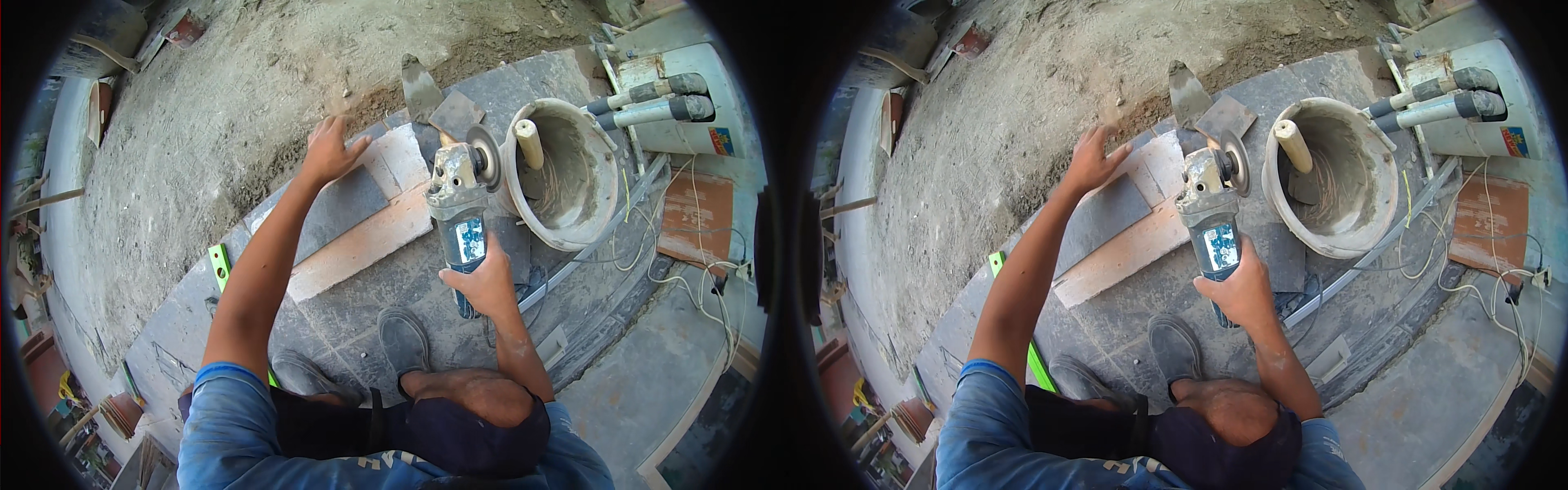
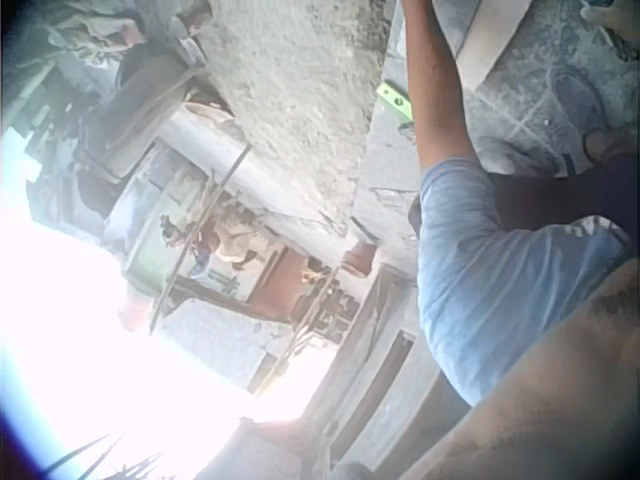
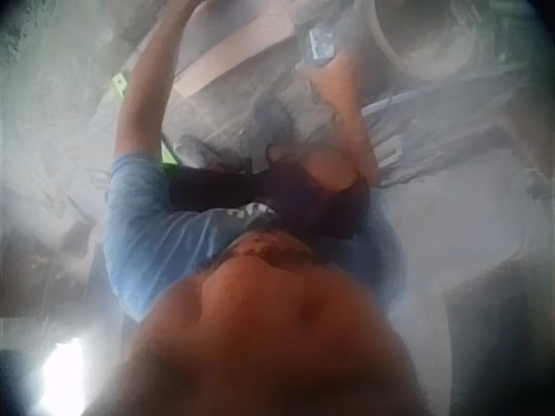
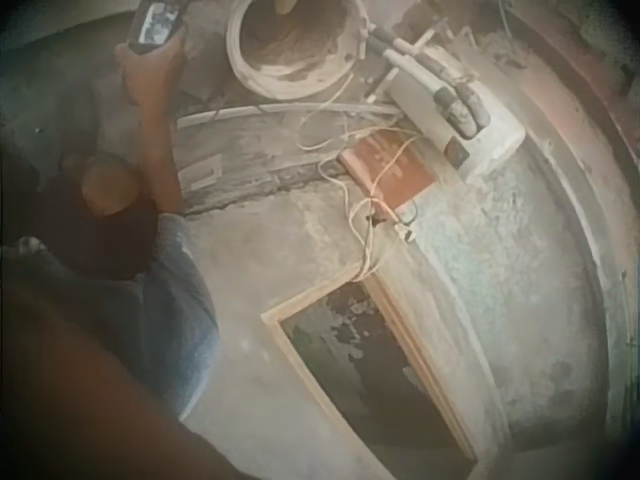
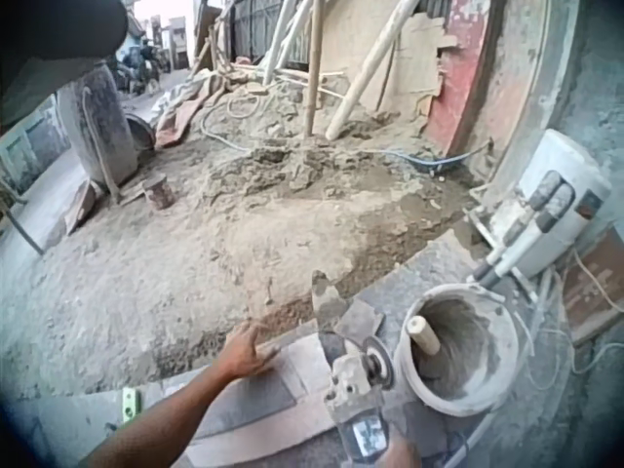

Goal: The person measures a rectangular tile with a tape measure, marks it with a pen, and then uses an angle grinder to cut along the marked line. The person handles the tile and tools directly, performing the cut in multiple passes.

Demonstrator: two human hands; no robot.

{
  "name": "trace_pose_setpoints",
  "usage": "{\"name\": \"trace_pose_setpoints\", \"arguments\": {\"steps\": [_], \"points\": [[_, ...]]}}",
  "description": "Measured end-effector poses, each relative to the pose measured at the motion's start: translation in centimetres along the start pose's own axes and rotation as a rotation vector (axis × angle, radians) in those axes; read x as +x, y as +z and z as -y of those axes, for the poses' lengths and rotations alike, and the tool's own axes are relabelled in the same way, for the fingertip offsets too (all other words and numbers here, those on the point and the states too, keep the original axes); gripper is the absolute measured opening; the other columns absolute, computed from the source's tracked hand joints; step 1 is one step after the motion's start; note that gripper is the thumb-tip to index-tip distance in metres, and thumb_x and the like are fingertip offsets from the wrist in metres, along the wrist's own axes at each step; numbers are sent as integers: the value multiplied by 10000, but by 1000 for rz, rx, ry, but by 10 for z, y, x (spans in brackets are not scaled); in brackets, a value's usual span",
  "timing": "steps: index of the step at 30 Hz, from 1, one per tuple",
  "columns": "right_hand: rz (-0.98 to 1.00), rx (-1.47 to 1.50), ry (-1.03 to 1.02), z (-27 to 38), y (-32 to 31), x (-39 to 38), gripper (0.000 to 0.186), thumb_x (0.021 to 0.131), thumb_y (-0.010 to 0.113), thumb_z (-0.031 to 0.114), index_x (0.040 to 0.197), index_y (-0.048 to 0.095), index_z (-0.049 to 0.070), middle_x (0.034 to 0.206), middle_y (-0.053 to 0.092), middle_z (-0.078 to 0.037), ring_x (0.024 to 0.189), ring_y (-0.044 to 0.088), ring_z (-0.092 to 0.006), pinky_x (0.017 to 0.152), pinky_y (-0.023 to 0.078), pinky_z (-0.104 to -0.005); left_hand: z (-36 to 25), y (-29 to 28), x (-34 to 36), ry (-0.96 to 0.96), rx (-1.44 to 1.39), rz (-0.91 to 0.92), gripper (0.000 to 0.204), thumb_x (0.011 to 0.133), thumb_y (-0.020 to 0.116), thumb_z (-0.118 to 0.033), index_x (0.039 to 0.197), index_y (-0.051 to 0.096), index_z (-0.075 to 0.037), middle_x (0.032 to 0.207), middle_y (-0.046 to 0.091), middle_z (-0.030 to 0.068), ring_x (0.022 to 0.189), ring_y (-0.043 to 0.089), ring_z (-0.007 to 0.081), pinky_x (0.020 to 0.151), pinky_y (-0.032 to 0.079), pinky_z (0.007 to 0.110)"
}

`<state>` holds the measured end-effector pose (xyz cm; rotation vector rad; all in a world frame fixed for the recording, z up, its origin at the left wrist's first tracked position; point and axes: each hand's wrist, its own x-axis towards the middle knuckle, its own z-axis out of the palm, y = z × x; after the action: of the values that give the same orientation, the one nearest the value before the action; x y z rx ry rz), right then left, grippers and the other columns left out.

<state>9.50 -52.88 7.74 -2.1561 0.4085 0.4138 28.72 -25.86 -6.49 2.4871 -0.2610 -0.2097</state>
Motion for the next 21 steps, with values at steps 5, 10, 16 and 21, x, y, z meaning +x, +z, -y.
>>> {"name": "trace_pose_setpoints", "arguments": {"steps": [5, 10, 16, 21], "points": [[34, 43, -22, -11, 18, 0, 617, 604, 859, 220, 1102, 580, -13, 928, 687, -173, 838, 682, -297, 783, 537, -402, 9, -15, -141, 208, 275, 45, 1122, 690, 738, -730, 1472, 349, -26, 1418, 388, 204, 1354, 355, 419, 1133, 277, 562], [102, -69, 2, -23, 22, -1, 707, 637, 800, 255, 1216, 523, -42, 997, 688, -254, 943, 679, -419, 831, 530, -469, -3, 5, -133, 53, 272, 3, 1006, 722, 826, -499, 1481, 356, -36, 1375, 418, 187, 1295, 383, 387, 1119, 305, 518], [113, -75, 16, -28, 29, -5, 709, 643, 780, 249, 1240, 522, -33, 1026, 683, -263, 956, 676, -425, 848, 529, -462, -1, 2, -115, 59, 183, -77, 943, 689, 863, -404, 1451, 419, -67, 1341, 447, 181, 1278, 400, 376, 1108, 318, 507], [155, -128, -12, -17, 35, 9, 738, 640, 765, 249, 1269, 501, -33, 1035, 680, -276, 968, 672, -433, 858, 528, -473, 29, -25, -120, -42, 170, -136, 940, 637, 894, -348, 1423, 448, -88, 1333, 453, 178, 1280, 401, 374, 1113, 324, 485]]}}
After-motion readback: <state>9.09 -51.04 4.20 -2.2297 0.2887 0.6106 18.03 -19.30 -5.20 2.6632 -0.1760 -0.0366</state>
